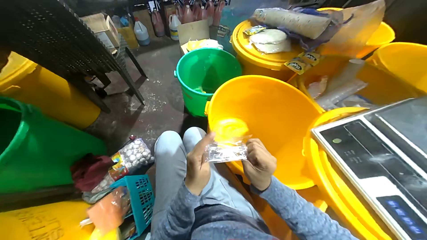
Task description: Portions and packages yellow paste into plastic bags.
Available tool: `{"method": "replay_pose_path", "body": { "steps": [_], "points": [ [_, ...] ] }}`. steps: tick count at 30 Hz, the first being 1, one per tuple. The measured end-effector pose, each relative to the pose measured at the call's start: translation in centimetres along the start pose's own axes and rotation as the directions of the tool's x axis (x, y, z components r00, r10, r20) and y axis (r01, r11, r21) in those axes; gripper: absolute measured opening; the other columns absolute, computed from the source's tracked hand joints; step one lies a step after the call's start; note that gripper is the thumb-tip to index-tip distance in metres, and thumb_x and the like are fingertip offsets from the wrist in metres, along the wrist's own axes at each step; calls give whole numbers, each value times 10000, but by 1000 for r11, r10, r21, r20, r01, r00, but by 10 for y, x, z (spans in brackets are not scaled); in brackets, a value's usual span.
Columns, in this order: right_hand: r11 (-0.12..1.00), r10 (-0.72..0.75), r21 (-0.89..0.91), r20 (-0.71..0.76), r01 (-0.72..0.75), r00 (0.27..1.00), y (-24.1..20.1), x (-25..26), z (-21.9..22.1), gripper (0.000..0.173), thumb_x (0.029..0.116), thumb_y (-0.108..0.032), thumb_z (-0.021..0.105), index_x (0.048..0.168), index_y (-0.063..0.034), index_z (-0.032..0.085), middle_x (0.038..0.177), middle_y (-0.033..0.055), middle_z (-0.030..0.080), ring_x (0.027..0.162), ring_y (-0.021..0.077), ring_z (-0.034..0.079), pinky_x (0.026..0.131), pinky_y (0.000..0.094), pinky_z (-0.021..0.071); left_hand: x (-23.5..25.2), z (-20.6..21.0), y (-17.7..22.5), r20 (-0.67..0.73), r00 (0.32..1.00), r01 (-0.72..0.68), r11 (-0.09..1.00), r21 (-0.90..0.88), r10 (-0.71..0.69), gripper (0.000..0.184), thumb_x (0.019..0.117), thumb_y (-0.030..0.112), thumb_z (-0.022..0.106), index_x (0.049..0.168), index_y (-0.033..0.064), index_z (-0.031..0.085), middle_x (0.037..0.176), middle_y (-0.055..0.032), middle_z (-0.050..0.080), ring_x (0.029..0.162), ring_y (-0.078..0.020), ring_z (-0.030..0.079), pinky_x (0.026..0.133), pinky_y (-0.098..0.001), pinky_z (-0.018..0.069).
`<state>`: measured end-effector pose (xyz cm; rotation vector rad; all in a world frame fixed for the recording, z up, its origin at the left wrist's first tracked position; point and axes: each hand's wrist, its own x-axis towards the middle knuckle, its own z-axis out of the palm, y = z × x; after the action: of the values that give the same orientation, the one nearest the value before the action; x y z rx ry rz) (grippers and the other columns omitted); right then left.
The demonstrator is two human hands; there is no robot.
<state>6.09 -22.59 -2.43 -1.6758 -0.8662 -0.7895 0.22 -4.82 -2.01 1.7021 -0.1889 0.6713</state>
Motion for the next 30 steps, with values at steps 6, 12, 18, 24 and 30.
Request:
{"method": "replay_pose_path", "body": {
  "steps": [6,12,18,24,30],
  "points": [
    [999,38,-8,-32,-38,999,5,0,0,213,976,-177,664,837,-127,511,751,-1,550,776,78,590,867,261,507,-1,8,9,-145,987,80,997,19,-76,437,904,11,628,1320,-116,594,1305,-207,646,1156,-148,639,1001,-276,523],
    [994,99,49,-52,-96,994,8,-1,-1,169,999,-169,620,863,-122,530,805,-6,581,848,58,614,846,222,518,-6,6,-1,-257,960,-29,952,304,111,422,925,141,676,1301,9,541,1152,-118,602,994,-94,605,882,-220,519],
    [972,217,-85,-46,-220,975,8,7,-4,175,915,-167,698,930,-114,532,842,-13,584,843,15,595,793,161,505,-13,-1,-1,-99,956,-151,749,645,278,28,864,125,702,863,105,682,873,-73,652,856,-147,644,816,-198,530],
    [908,166,-417,260,-44,951,13,12,-8,190,887,-193,627,750,-61,632,665,72,630,631,216,614,646,385,487,-10,-4,5,-22,999,37,856,515,-30,233,738,147,767,927,24,707,912,-100,687,809,-123,664,703,-212,552],
    [920,328,-289,194,-266,925,11,8,-5,193,886,-166,676,782,-19,608,663,54,575,599,92,542,566,215,457,-9,-1,-4,-158,987,57,858,511,29,81,753,-3,680,831,6,658,800,-86,651,731,-107,641,680,-192,539]
  ]
}}
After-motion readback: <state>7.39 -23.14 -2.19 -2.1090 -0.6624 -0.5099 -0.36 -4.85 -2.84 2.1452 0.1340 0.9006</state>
